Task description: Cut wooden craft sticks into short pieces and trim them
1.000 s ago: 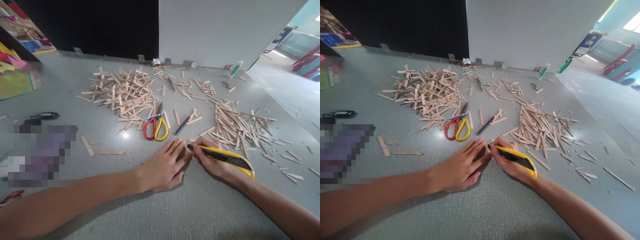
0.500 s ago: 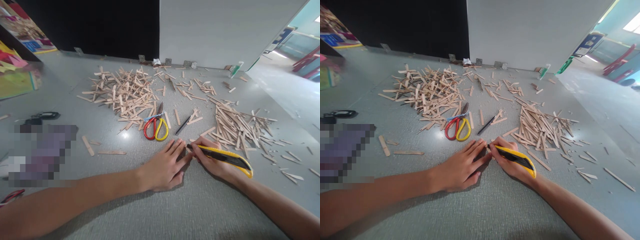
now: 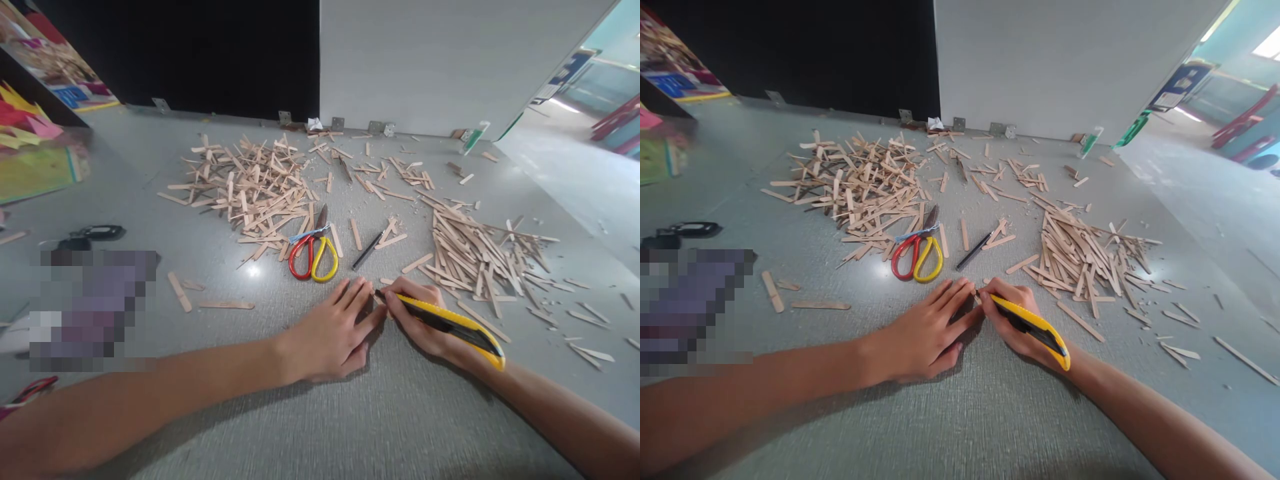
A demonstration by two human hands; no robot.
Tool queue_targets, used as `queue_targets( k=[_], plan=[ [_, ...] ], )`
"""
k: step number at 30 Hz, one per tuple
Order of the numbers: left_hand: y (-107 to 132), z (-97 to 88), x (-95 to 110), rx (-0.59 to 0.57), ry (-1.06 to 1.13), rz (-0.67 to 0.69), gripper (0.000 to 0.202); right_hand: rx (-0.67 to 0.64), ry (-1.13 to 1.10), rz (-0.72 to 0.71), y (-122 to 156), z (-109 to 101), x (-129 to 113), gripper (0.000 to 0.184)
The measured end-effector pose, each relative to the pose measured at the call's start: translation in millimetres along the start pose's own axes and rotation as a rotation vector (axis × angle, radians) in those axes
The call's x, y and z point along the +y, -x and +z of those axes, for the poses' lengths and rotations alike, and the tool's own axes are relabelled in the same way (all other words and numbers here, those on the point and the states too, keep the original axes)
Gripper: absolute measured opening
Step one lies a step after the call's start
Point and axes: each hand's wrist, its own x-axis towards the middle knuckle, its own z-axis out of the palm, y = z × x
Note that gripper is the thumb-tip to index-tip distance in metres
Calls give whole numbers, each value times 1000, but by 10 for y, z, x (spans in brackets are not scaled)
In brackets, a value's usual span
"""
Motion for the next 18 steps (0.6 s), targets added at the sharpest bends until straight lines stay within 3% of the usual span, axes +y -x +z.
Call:
queue_targets(
  k=[18],
  plan=[
    [1,-26,-7,-24,57,-37,71,-17,25,-30,36,-25,-12,33]
  ],
)
